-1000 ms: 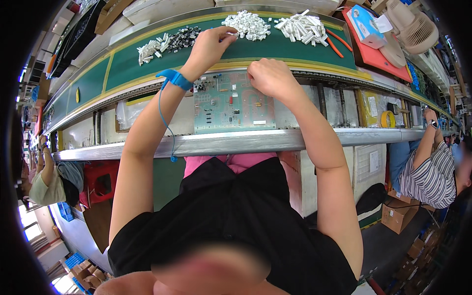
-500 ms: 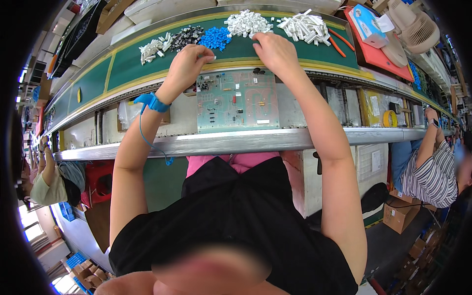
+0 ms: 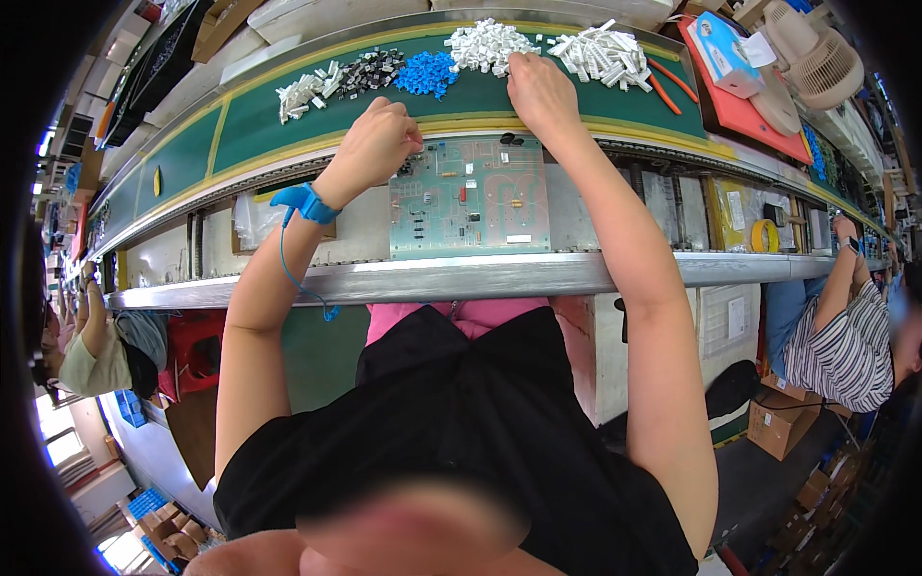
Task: Assembling electronic components onto a printed circuit board on an assembly line.
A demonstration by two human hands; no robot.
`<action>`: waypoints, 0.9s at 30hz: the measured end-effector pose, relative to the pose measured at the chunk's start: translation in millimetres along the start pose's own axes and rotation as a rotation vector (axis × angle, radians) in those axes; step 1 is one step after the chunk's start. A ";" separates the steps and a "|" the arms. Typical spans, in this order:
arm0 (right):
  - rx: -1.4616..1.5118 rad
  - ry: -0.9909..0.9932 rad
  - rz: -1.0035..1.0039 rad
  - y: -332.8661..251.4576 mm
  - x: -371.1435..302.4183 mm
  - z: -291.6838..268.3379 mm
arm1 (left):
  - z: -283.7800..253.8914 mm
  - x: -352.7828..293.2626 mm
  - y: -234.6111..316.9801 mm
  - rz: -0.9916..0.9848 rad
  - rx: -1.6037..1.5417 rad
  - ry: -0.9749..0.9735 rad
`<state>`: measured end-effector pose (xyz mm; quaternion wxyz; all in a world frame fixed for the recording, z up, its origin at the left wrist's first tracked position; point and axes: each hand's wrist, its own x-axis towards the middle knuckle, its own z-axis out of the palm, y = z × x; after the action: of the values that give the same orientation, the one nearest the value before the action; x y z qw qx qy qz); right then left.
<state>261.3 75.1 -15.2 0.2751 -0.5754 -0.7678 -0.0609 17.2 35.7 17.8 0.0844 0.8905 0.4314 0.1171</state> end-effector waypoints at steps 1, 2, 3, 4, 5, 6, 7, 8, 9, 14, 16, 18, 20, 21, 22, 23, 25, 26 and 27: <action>0.012 0.023 -0.024 0.1 -0.3 0.6 | -0.1 0.3 0.6 0.001 0.000 -0.001; 0.024 0.047 -0.049 0.3 -0.8 1.2 | -0.2 0.7 1.3 0.002 0.004 -0.004; 0.024 0.047 -0.048 1.7 -1.0 2.4 | -0.1 0.8 1.9 0.004 0.007 -0.007; 0.032 0.043 -0.058 3.1 -0.7 3.4 | 0.1 0.6 2.4 0.003 0.008 -0.008; 0.039 0.040 -0.067 4.1 -0.7 4.1 | 0.6 0.1 3.0 0.026 0.029 0.011; 0.040 0.040 -0.067 5.1 -0.9 4.4 | 1.2 -0.2 3.5 0.048 0.051 0.031; 0.063 0.021 -0.045 4.3 -0.3 3.1 | 2.0 -0.9 3.9 0.047 0.051 0.030; 0.087 0.003 -0.024 3.5 0.2 1.4 | 3.1 -1.4 4.2 0.042 0.069 0.023; 0.088 0.003 -0.024 2.5 0.3 -1.0 | 3.6 -1.6 4.3 0.037 0.087 0.015; 0.274 -0.055 0.077 4.5 -2.3 -8.4 | 1.2 3.6 0.6 0.023 0.014 0.011; 0.364 -0.107 0.126 4.9 -3.0 -13.9 | -0.1 10.2 0.8 -0.007 -0.041 0.043; 0.455 -0.160 0.174 5.6 -3.5 -16.0 | -2.8 21.8 7.9 -0.039 -0.163 0.215; 0.526 -0.143 0.188 8.3 -3.9 -16.1 | 1.7 38.4 12.2 -0.023 -0.174 0.235; 0.523 -0.142 0.188 9.6 -3.8 -18.2 | 4.5 48.1 14.0 -0.008 -0.185 0.253; 0.456 -0.163 0.196 10.4 -3.3 -21.5 | 9.8 57.0 15.5 -0.008 -0.186 0.254; 0.389 -0.183 0.202 9.8 -2.5 -25.2 | 17.6 64.9 16.0 0.044 -0.158 0.285; 0.458 -0.186 0.241 7.6 -3.8 -33.1 | 34.8 84.2 15.2 0.149 -0.104 0.328; 0.533 -0.189 0.279 6.1 -6.1 -36.5 | 37.7 91.3 17.8 0.152 -0.106 0.327; 0.530 -0.188 0.282 5.7 -9.0 -38.9 | 41.0 97.5 20.6 0.156 -0.047 0.348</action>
<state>281.9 53.4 11.9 0.3489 -0.5876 -0.6916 0.2338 102.7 98.0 -3.1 0.0202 0.8853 0.3665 0.2854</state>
